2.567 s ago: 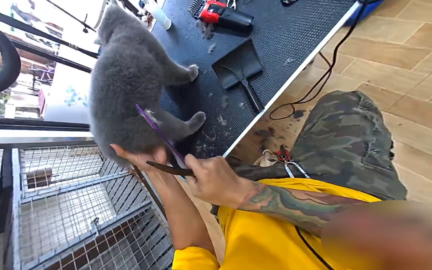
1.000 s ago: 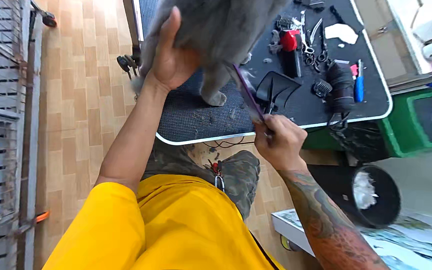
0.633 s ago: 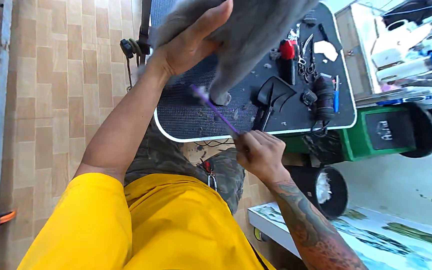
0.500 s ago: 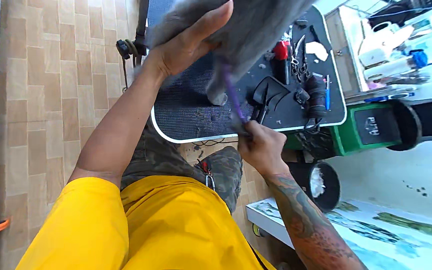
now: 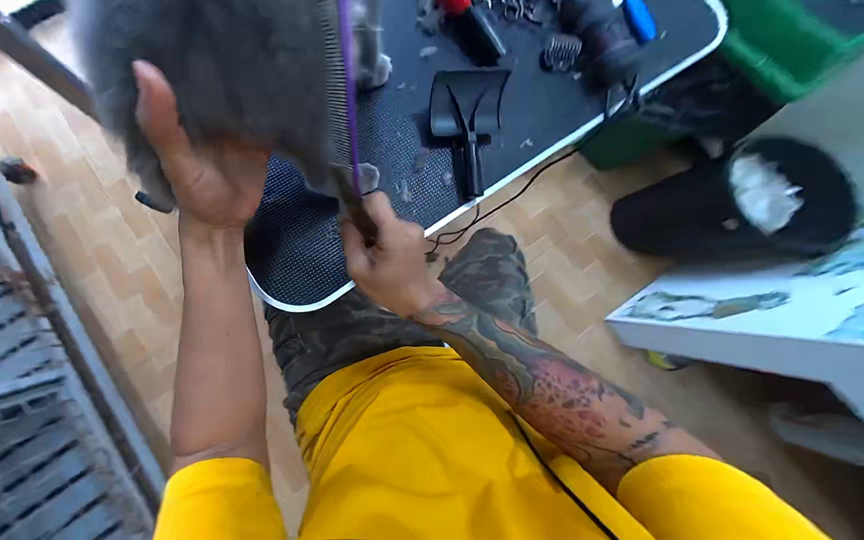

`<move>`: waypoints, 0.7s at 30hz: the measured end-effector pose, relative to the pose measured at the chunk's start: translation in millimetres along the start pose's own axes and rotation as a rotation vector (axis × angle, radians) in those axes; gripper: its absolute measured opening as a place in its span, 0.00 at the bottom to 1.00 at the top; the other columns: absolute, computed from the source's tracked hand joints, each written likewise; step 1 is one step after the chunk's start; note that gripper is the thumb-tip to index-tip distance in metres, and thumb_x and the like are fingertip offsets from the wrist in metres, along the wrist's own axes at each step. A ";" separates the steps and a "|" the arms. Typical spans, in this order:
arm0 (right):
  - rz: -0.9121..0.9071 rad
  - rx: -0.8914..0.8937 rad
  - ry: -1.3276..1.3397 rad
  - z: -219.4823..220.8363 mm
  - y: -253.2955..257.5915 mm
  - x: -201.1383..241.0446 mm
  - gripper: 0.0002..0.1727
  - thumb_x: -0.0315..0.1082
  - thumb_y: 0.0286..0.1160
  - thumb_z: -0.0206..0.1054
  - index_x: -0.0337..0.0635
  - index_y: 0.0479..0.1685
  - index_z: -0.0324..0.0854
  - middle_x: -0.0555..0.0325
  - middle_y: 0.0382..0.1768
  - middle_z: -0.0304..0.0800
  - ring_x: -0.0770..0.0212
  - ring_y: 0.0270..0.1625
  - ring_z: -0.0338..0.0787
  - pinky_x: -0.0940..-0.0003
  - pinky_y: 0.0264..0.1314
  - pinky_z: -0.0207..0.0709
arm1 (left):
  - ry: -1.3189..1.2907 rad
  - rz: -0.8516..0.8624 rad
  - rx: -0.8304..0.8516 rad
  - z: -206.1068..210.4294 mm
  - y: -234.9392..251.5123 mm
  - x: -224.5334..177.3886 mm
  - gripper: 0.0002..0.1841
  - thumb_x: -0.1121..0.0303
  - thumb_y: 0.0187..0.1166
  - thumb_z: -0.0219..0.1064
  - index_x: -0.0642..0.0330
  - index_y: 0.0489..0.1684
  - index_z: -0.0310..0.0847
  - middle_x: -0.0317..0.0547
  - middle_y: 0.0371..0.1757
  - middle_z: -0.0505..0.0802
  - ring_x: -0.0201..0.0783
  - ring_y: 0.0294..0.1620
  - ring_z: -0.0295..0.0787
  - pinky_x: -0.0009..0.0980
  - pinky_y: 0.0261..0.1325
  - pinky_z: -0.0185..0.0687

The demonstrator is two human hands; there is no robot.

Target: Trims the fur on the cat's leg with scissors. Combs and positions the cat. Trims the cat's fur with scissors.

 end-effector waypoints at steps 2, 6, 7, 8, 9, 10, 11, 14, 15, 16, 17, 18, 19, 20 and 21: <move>0.102 0.050 -0.061 9.6 8.4 -9.1 0.05 0.34 0.77 0.65 0.42 0.41 0.80 0.60 0.16 0.80 0.58 0.16 0.82 0.57 0.16 0.72 | -0.004 0.000 -0.052 4.7 0.4 0.1 0.37 0.36 0.67 0.73 0.52 0.68 0.73 0.50 0.61 0.89 0.50 0.64 0.87 0.58 0.66 0.84; 0.380 0.160 -0.053 -0.9 18.2 -37.3 0.14 0.37 0.79 0.59 0.45 0.58 0.82 0.57 0.16 0.82 0.51 0.19 0.86 0.47 0.21 0.76 | 0.082 0.034 -0.143 8.8 2.3 0.6 0.42 0.30 0.66 0.69 0.50 0.73 0.70 0.52 0.64 0.88 0.54 0.67 0.84 0.64 0.65 0.82; 0.387 0.092 -0.022 -7.9 17.9 -36.5 0.12 0.37 0.80 0.59 0.44 0.54 0.80 0.58 0.15 0.80 0.53 0.18 0.84 0.51 0.20 0.75 | 0.115 0.037 -0.159 9.2 2.3 1.2 0.42 0.28 0.66 0.67 0.49 0.73 0.70 0.50 0.64 0.88 0.53 0.67 0.84 0.64 0.64 0.82; 0.353 -0.002 0.021 -14.9 16.5 -31.5 0.09 0.35 0.79 0.60 0.42 0.51 0.79 0.59 0.15 0.79 0.56 0.16 0.82 0.54 0.17 0.73 | 0.143 0.034 -0.171 9.3 2.5 2.1 0.43 0.26 0.65 0.65 0.47 0.72 0.72 0.49 0.63 0.88 0.53 0.66 0.85 0.64 0.63 0.83; 0.288 -0.080 0.074 -20.1 14.4 -23.3 0.07 0.33 0.78 0.63 0.40 0.47 0.79 0.59 0.15 0.79 0.57 0.16 0.81 0.57 0.15 0.72 | 0.162 0.032 -0.171 9.9 2.5 3.0 0.42 0.25 0.65 0.64 0.47 0.71 0.73 0.49 0.63 0.89 0.52 0.65 0.85 0.63 0.63 0.83; 0.207 -0.126 0.120 -21.8 13.1 -14.3 0.06 0.31 0.73 0.65 0.38 0.43 0.78 0.58 0.16 0.79 0.58 0.15 0.81 0.59 0.14 0.72 | 0.171 0.032 -0.147 11.2 2.7 3.7 0.42 0.25 0.65 0.65 0.47 0.71 0.75 0.48 0.63 0.90 0.51 0.66 0.86 0.62 0.64 0.83; 0.130 -0.130 0.146 -19.2 12.3 -6.1 0.06 0.29 0.67 0.66 0.38 0.40 0.80 0.57 0.16 0.80 0.57 0.15 0.82 0.59 0.13 0.72 | 0.203 0.037 -0.120 12.5 2.0 3.7 0.41 0.25 0.66 0.64 0.46 0.71 0.76 0.46 0.64 0.89 0.50 0.68 0.85 0.61 0.65 0.83; 0.091 0.006 0.115 0.6 13.3 -4.4 0.06 0.31 0.67 0.67 0.42 0.41 0.83 0.58 0.15 0.78 0.54 0.15 0.82 0.58 0.13 0.71 | 0.275 0.054 -0.103 14.4 1.0 2.9 0.42 0.23 0.67 0.59 0.45 0.70 0.75 0.44 0.64 0.89 0.47 0.67 0.85 0.57 0.64 0.85; 0.141 0.053 0.102 4.4 14.4 -12.9 0.08 0.31 0.68 0.66 0.43 0.44 0.83 0.57 0.15 0.78 0.53 0.15 0.82 0.56 0.14 0.71 | 0.292 0.055 -0.099 15.8 1.0 3.2 0.43 0.22 0.67 0.58 0.46 0.71 0.75 0.44 0.64 0.89 0.46 0.67 0.86 0.56 0.64 0.85; 0.205 0.089 0.094 5.0 15.2 -23.8 0.09 0.32 0.69 0.66 0.43 0.47 0.82 0.57 0.14 0.78 0.51 0.15 0.83 0.54 0.14 0.72 | 0.293 0.042 -0.096 18.2 0.6 4.6 0.44 0.21 0.66 0.58 0.46 0.71 0.75 0.44 0.65 0.89 0.47 0.68 0.85 0.57 0.65 0.84; 0.284 0.118 0.092 3.1 15.6 -35.6 0.10 0.33 0.71 0.65 0.43 0.49 0.82 0.57 0.13 0.78 0.50 0.15 0.83 0.52 0.15 0.73 | 0.294 0.030 -0.112 18.4 0.1 5.4 0.45 0.21 0.64 0.59 0.47 0.71 0.75 0.45 0.64 0.89 0.49 0.67 0.85 0.59 0.65 0.84; 0.373 0.148 0.099 -0.6 16.0 -47.3 0.11 0.34 0.73 0.64 0.43 0.51 0.81 0.56 0.13 0.78 0.48 0.16 0.84 0.49 0.17 0.74 | 0.303 0.022 -0.136 17.3 -0.8 5.4 0.45 0.21 0.62 0.60 0.48 0.69 0.76 0.47 0.63 0.90 0.50 0.65 0.86 0.60 0.63 0.84; 0.462 0.177 0.124 -5.3 16.4 -57.8 0.12 0.35 0.76 0.62 0.43 0.54 0.81 0.54 0.14 0.79 0.46 0.18 0.85 0.46 0.19 0.76 | 0.311 0.018 -0.168 15.9 -2.4 4.4 0.45 0.21 0.61 0.62 0.49 0.68 0.77 0.48 0.60 0.91 0.51 0.63 0.87 0.61 0.61 0.85; 0.535 0.195 0.151 -10.4 17.6 -67.6 0.13 0.37 0.79 0.61 0.42 0.55 0.81 0.52 0.15 0.80 0.44 0.19 0.86 0.44 0.20 0.77 | 0.324 0.025 -0.194 15.7 -3.4 2.8 0.44 0.22 0.60 0.64 0.49 0.66 0.78 0.48 0.59 0.91 0.51 0.62 0.88 0.60 0.60 0.85; 0.591 0.215 0.173 -15.5 19.8 -77.0 0.13 0.38 0.81 0.60 0.42 0.55 0.80 0.52 0.16 0.81 0.44 0.21 0.87 0.43 0.22 0.77 | 0.350 0.052 -0.215 16.7 -2.4 0.8 0.43 0.23 0.62 0.64 0.50 0.65 0.79 0.47 0.59 0.91 0.50 0.62 0.88 0.60 0.61 0.85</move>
Point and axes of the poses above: each hand's wrist, its own y-axis towards the middle knuckle, its own z-axis out of the palm, x = y × z, the point moved 7 cm from there along y, towards the middle knuckle
